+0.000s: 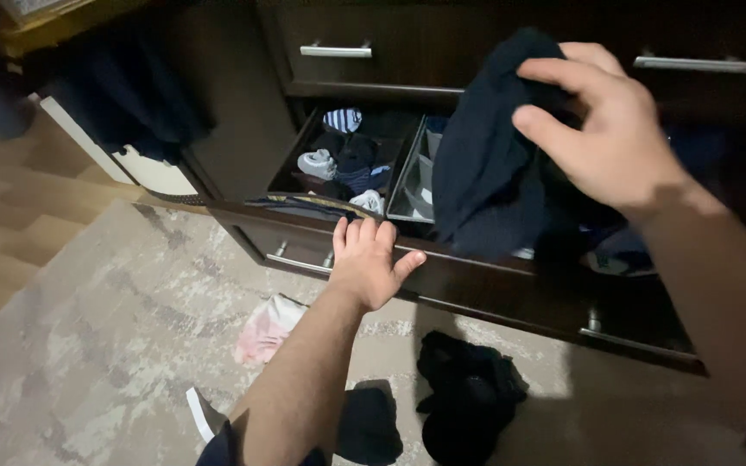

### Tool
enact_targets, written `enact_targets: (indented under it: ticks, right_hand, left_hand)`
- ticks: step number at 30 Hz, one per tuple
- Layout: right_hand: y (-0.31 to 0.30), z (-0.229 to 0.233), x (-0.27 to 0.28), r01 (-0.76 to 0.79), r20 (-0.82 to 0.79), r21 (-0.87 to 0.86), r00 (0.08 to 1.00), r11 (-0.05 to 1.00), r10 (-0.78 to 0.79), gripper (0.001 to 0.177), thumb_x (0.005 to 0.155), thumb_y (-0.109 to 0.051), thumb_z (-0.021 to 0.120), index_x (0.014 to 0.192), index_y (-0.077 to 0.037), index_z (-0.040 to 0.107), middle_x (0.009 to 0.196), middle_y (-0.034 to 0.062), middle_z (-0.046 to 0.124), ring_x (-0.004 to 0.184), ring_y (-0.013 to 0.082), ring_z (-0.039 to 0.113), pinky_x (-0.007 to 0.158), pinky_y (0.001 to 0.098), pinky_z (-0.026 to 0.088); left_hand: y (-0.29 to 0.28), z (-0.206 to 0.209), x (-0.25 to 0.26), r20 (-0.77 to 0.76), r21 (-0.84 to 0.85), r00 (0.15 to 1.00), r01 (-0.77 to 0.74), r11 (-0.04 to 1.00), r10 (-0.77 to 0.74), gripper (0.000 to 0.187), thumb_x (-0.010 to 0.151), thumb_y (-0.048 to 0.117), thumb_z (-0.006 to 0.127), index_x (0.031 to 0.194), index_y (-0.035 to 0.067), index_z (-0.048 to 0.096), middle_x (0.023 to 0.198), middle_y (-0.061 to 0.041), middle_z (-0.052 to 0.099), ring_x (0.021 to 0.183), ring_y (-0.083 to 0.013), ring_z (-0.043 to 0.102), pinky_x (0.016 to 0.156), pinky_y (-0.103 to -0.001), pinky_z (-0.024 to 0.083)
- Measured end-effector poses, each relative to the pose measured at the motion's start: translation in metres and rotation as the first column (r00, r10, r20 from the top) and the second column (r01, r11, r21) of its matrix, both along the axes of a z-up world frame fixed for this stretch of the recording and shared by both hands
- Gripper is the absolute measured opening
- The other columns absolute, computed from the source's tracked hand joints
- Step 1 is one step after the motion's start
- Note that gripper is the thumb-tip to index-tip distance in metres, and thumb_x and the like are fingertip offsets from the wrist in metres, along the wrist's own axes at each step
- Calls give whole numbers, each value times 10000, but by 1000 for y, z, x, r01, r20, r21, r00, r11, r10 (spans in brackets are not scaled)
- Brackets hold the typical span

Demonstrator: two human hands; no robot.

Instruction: The person opens a drawer, removes a cloth, and wipes the drawer's exterior handles. They then open the drawer again, remove a fabric organizer and various folded clothes, placing them on the floor. The person continues to remove items from the drawer and places them on the floor.

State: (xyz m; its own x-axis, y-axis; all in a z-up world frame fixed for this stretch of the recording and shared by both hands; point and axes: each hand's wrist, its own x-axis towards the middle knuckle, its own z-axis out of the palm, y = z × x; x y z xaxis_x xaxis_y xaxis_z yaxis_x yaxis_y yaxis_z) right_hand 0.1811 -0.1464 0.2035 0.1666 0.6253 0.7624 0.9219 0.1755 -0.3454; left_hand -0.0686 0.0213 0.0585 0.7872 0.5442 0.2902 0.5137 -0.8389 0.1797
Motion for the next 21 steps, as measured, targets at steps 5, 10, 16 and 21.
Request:
enact_targets:
  ticks: [5,10,16,21]
  right_hand:
    - [-63,24,-44,-120,-335,-238,942,964,34,363,926,-147,696,1282,-77,694,1434,105,593,1064,203,612,840,303,498]
    - [-79,-24,-75,-340,-208,-582,940,739,269,454,883,-251,744,1321,-134,719,1483,99,591,1201,264,577,923,405,475]
    - [-59,-137,-123,-520,-408,-705,853,482,325,490,883,-303,698,1334,-120,649,1488,119,524,1341,277,556,1090,381,460]
    - [-51,-219,-148,-519,-446,-785,853,338,272,518,871,-298,710,1334,-93,605,1521,122,458,1339,291,534,1094,352,445]
  left_hand:
    - [-1,-2,0,-3,11,1000,-3,1000,3,673,914,670,530,1164,48,592,1231,-192,541,1268,-393,430,1193,-593,143]
    - [6,-13,-1,34,49,999,11,999,-12,640,920,636,545,1181,54,595,1239,-202,543,1274,-409,431,1184,-603,151]
    - [2,-8,-1,33,70,999,7,998,-9,638,913,639,558,1183,63,603,1240,-202,548,1278,-413,435,1184,-605,156]
    - [1,-10,-2,23,70,1000,-2,998,1,660,914,663,550,1173,59,604,1240,-201,547,1276,-414,434,1185,-601,159]
